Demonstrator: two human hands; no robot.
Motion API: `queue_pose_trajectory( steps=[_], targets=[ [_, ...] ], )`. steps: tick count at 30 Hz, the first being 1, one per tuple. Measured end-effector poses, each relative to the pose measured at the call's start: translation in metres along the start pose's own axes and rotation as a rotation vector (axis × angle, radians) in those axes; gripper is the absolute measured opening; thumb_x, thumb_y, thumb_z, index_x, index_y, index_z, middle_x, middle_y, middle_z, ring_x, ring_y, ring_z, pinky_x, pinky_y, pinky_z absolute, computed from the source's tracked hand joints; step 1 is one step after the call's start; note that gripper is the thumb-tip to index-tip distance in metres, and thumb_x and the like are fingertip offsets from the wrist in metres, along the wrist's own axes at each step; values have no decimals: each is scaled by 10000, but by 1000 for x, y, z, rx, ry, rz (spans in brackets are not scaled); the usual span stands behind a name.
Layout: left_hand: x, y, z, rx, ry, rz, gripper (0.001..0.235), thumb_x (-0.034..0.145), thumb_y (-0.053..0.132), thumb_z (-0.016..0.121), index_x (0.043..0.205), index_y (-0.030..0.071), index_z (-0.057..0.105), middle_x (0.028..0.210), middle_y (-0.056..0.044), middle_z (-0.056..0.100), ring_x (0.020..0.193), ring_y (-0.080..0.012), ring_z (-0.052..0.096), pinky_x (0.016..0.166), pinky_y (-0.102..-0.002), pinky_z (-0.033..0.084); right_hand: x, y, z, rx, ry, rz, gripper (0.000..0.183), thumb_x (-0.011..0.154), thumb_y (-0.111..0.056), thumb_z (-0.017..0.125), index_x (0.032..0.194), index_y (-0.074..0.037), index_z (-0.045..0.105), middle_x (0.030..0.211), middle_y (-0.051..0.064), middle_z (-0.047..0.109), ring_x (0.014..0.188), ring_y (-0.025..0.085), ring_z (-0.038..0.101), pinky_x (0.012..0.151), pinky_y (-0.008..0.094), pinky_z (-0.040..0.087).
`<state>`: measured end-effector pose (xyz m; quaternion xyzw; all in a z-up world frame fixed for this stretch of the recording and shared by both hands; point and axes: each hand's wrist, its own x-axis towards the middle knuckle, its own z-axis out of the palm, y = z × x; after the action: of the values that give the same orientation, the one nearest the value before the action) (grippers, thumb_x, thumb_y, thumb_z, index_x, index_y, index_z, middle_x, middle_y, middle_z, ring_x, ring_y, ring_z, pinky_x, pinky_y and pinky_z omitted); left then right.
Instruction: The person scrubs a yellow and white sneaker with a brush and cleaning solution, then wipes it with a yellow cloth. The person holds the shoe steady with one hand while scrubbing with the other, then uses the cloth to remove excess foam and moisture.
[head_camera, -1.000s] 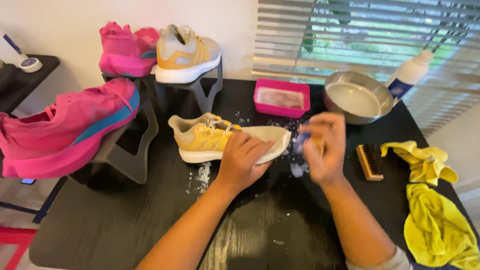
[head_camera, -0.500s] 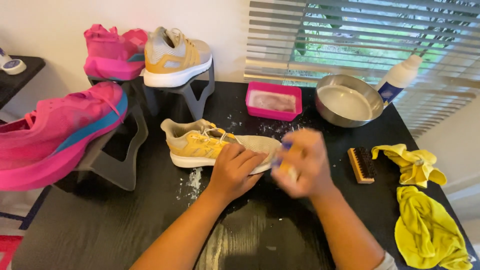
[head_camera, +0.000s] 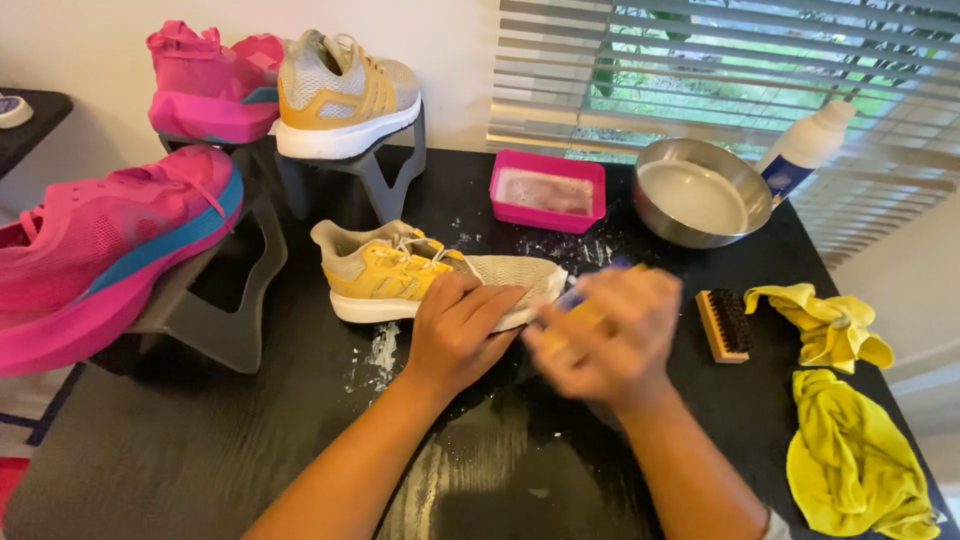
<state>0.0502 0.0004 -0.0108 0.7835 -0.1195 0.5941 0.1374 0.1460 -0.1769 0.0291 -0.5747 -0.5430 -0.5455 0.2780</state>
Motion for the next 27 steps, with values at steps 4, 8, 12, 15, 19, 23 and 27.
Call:
queue_pose_trajectory(
  steps=[4,8,12,15,19,23,27],
  targets=[
    [-5,-3,3,19,-12,-11,198,956,285,725,1064,126,775,876,-12,719,778,-228,580,745,-341,522,4,-20,3,106,-49,-88,190,812,-383,775,977,-293,799,1136,5,672,1003,275,619,825,494,484],
    [-1,-2,2,2,29,-6,211,862,214,827,1042,119,774,885,-9,735,748,-234,577,728,-355,526,1,12,-3,-6,-24,79,173,799,-331,816,948,-243,818,1130,81,621,974,336,592,828,485,486],
    [2,3,-2,0,16,-17,194,867,236,828,1011,118,776,859,-1,732,737,-225,573,722,-345,519,7,-15,-1,142,-4,28,158,769,-361,851,889,-278,790,1085,85,603,933,337,589,791,509,494],
    [6,4,-6,12,12,-16,181,857,206,843,1004,122,776,866,1,735,735,-226,576,718,-349,519,-7,-3,5,185,-80,16,240,764,-432,819,965,-301,803,1115,38,633,1012,307,595,840,481,481],
    [0,4,-1,16,33,13,196,820,156,864,984,115,765,876,-13,742,726,-229,577,710,-352,517,-15,28,-3,107,-74,332,255,885,-325,791,1111,-209,810,1229,105,574,1121,357,567,941,487,490],
    [6,5,-5,7,21,6,166,838,193,849,969,131,768,857,11,741,712,-214,571,707,-335,515,-7,6,-3,279,-34,145,257,818,-393,801,992,-204,810,1201,127,611,1094,363,590,913,521,495],
    [8,6,-6,16,26,9,167,839,188,857,961,129,760,860,9,742,706,-214,573,700,-340,514,-19,22,10,350,-57,187,257,801,-379,822,973,-189,803,1190,136,631,1084,363,606,918,528,509]
  ],
)
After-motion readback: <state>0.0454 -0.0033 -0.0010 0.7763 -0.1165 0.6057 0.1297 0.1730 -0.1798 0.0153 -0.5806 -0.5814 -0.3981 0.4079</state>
